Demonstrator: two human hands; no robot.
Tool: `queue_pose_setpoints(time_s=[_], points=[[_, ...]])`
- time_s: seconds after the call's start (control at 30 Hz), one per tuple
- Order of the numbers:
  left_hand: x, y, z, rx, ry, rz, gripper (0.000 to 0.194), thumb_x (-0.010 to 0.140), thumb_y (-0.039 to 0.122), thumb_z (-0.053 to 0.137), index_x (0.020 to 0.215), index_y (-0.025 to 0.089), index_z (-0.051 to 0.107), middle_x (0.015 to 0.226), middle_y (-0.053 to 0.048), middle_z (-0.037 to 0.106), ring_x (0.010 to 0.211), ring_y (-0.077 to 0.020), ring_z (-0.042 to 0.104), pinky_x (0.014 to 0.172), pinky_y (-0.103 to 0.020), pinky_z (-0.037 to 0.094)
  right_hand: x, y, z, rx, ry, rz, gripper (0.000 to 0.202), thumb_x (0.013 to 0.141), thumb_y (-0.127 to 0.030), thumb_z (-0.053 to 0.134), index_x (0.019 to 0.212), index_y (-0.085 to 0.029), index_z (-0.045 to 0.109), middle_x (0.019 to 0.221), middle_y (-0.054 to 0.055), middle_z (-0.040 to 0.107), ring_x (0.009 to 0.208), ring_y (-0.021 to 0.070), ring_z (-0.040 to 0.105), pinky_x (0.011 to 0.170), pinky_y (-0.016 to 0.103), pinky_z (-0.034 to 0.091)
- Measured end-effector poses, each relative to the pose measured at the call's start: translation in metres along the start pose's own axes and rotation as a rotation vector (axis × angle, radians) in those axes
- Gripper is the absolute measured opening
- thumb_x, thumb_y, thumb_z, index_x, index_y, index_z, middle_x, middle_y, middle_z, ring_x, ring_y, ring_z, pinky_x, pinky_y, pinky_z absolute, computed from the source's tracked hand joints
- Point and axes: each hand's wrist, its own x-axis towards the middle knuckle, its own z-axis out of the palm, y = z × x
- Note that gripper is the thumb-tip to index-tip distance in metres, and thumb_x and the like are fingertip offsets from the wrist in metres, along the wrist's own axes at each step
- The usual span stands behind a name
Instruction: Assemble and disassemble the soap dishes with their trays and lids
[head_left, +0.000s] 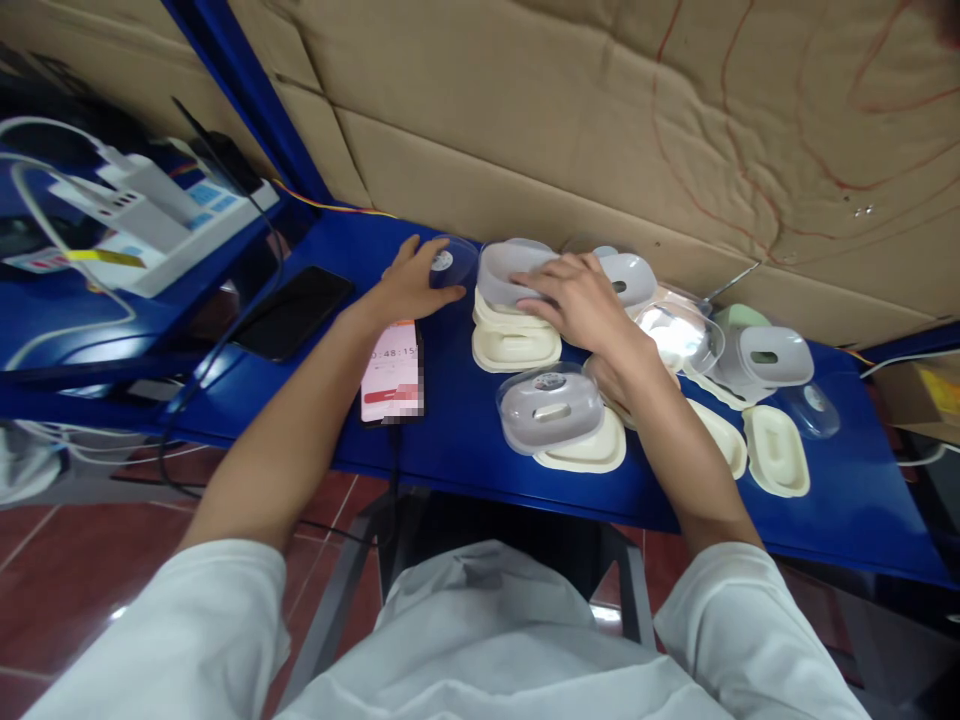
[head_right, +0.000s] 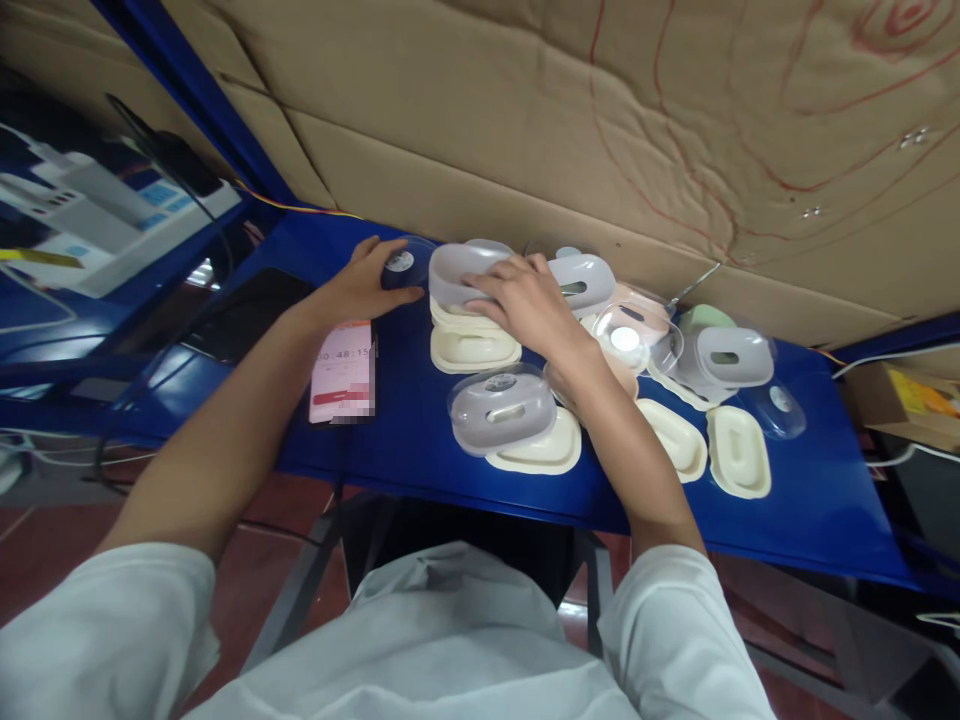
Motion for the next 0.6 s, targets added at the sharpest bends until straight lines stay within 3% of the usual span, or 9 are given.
queue_pose_setpoints(time_s=[0.13,0.27,0.43,0.5,0.6], points=[[0.0,0.01,0.003,-0.018,0.053,0.195,0.072,0.088,0.045,0.074,0.155,0.038,0.049,0.17,-0.009,0.038,0.162,-0.0385,0.03,0.129,-0.067,0.023,-0.006,0.007,-0.015,-0.089,0.102,0.11,0.042,0.109,-0.035,0.049,0.147,-0.025,0.064,0.137,0.012,0.07,0.134,0.0387,0.055,0.115,0.063,0.036],[-0.008,0.034,0.006,-0.04,0.095,0.266,0.062,0.099,0.055,0.06,0.158,0.039,0.048,0.174,-0.008,0.034,0.164,-0.0365,0.027,0.131,-0.064,0.021,-0.015,0.016,-0.037,-0.121,0.125,0.183,0.047,0.109,-0.027,0.043,0.154,-0.024,0.057,0.159,0.014,0.057,0.145,0.04,0.05,0.119,0.07,0.033],[-0.019,0.059,0.003,0.053,0.067,0.33,0.086,0.097,0.078,0.052,0.168,0.032,0.034,0.181,-0.013,0.018,0.168,-0.0438,0.004,0.129,-0.071,0.004,-0.031,-0.009,-0.079,-0.113,0.239,0.202,0.055,0.112,-0.029,0.038,0.167,-0.024,0.035,0.178,0.01,0.029,0.165,0.0307,0.027,0.132,0.065,0.02],[-0.021,0.064,0.001,0.106,-0.014,0.33,0.099,0.095,0.085,0.046,0.172,0.026,0.025,0.182,-0.015,0.008,0.167,-0.0464,-0.002,0.127,-0.074,-0.001,-0.042,-0.03,-0.1,-0.07,0.198,0.132,0.051,0.114,-0.027,0.035,0.164,-0.018,0.039,0.175,0.011,0.035,0.164,0.0266,0.029,0.134,0.06,0.022],[-0.02,0.066,0.0,0.162,-0.119,0.338,0.115,0.087,0.095,0.046,0.174,0.024,0.016,0.183,-0.013,-0.003,0.166,-0.049,-0.005,0.125,-0.077,-0.005,-0.069,-0.065,-0.129,0.077,0.08,-0.073,0.046,0.113,-0.02,0.035,0.155,-0.016,0.053,0.161,0.007,0.057,0.152,0.0214,0.05,0.128,0.049,0.042]])
